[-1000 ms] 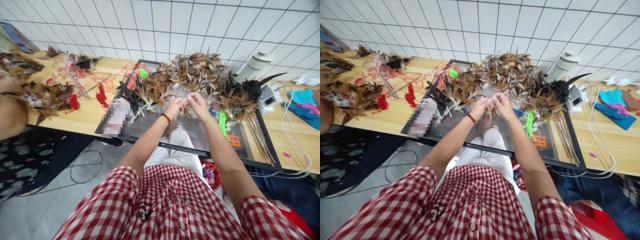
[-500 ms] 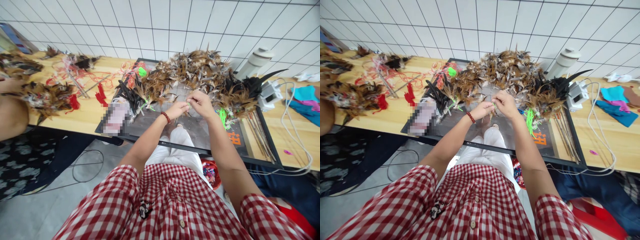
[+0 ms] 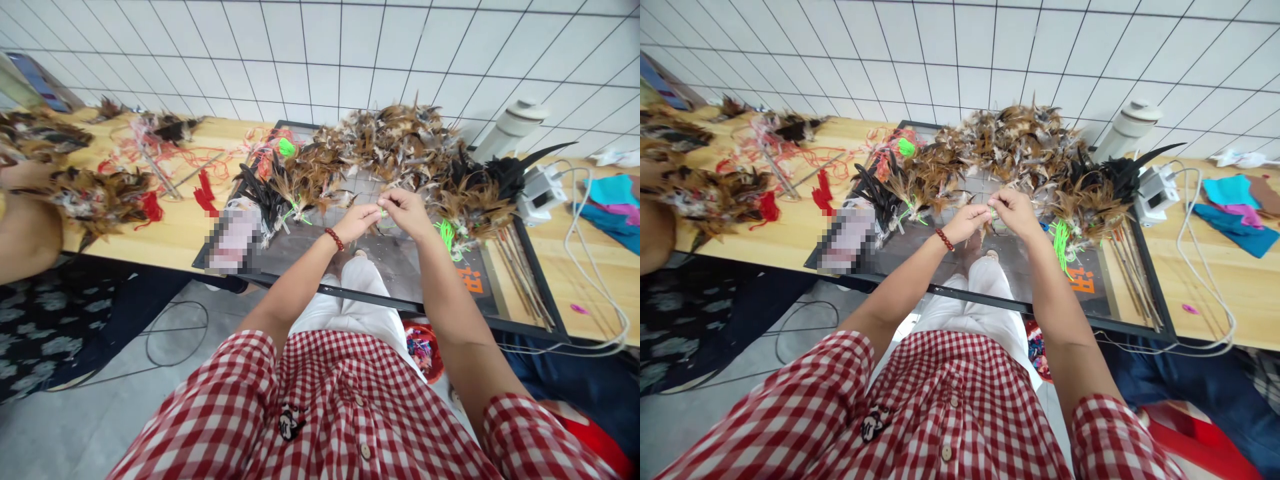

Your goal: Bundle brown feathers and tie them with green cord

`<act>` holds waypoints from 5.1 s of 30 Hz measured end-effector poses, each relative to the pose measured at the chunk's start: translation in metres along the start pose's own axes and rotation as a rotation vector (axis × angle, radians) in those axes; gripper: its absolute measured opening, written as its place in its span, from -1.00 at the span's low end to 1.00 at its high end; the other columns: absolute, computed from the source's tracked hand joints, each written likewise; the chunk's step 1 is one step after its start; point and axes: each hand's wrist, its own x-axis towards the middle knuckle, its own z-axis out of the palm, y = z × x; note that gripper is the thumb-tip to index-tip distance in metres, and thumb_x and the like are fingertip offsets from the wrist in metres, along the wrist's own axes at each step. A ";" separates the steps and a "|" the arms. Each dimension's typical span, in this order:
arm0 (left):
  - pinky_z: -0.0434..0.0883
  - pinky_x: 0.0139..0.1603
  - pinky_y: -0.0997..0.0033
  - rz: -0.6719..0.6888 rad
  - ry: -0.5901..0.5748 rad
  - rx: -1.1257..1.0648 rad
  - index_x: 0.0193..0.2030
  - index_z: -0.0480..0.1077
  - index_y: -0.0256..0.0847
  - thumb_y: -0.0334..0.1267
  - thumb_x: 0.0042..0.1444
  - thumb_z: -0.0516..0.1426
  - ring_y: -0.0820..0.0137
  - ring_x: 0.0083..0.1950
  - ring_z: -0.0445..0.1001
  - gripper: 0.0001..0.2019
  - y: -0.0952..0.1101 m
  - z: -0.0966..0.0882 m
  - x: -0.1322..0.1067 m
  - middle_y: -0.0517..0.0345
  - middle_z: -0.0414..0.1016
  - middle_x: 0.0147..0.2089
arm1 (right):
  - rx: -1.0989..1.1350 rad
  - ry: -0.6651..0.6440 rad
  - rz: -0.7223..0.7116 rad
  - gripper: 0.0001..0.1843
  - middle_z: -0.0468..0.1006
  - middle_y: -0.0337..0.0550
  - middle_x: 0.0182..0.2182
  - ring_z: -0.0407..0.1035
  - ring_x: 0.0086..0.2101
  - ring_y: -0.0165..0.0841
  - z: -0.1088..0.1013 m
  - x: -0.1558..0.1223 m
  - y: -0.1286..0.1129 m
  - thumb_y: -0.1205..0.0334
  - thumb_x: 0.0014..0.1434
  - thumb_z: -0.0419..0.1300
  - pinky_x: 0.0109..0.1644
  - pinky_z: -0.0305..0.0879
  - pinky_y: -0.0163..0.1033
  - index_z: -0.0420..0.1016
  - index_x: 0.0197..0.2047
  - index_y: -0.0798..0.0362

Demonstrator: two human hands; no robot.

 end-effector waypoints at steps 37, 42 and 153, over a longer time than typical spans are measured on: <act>0.19 -0.38 0.47 -0.132 0.200 -0.243 -0.50 0.33 -0.23 -0.04 0.34 0.14 0.54 -0.51 0.21 -0.58 0.001 0.006 -0.001 0.27 0.31 -0.53 | 0.421 0.083 0.073 -0.44 0.52 -0.19 -0.32 0.38 -0.33 -0.32 -0.005 -0.001 -0.008 -0.41 0.06 0.33 -0.25 0.33 -0.19 0.59 -0.16 -0.10; 0.22 -0.43 0.52 -0.205 0.322 -0.552 -0.39 0.32 -0.21 0.01 0.34 0.15 0.62 -0.54 0.17 -0.63 0.006 0.003 0.003 0.29 0.32 -0.46 | 0.524 -0.098 0.158 -0.35 0.60 -0.16 -0.27 0.40 -0.36 -0.35 0.008 0.000 -0.006 -0.36 -0.14 0.47 -0.29 0.36 -0.21 0.61 -0.15 -0.05; 0.25 -0.42 0.58 -0.244 0.421 -0.547 -0.43 0.54 -0.26 -0.53 -0.04 0.32 0.57 -0.45 0.39 -0.88 0.023 -0.009 -0.002 0.22 0.49 -0.50 | -0.023 0.216 -0.167 -0.74 0.62 -0.17 -0.43 0.47 -0.37 -0.27 0.019 -0.007 0.003 -0.02 0.22 0.26 -0.18 0.40 -0.11 0.56 -0.39 -0.04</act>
